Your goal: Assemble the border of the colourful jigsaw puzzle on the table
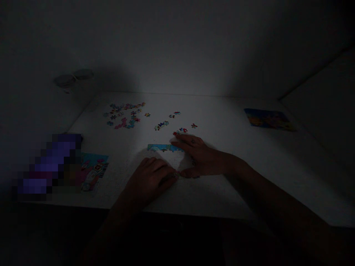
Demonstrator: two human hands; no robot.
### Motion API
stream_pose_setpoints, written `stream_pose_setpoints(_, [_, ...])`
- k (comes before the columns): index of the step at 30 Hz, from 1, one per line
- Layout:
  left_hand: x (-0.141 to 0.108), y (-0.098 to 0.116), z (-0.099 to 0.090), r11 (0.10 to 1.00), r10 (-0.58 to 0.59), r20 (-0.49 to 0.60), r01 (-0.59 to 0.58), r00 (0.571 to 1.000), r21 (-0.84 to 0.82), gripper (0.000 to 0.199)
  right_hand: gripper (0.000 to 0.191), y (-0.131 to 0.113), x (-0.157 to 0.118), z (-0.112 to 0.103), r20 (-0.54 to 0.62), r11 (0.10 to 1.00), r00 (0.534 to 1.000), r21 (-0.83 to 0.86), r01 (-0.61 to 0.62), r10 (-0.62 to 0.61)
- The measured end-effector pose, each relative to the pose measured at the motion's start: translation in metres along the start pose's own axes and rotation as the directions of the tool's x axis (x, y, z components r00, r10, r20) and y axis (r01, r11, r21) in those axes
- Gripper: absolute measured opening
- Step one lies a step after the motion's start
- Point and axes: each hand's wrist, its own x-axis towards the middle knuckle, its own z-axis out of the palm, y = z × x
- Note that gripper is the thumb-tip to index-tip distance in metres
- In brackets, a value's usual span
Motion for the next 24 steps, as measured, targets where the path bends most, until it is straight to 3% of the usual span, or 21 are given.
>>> stream_pose_setpoints(24, [0.0019,0.0015,0.0024,0.999,-0.007,0.024,0.006,1.000,0.045,0.016,0.103,-0.0003,0.0013,0.0003,0.002,1.000,1.000,-0.010,0.014,-0.014])
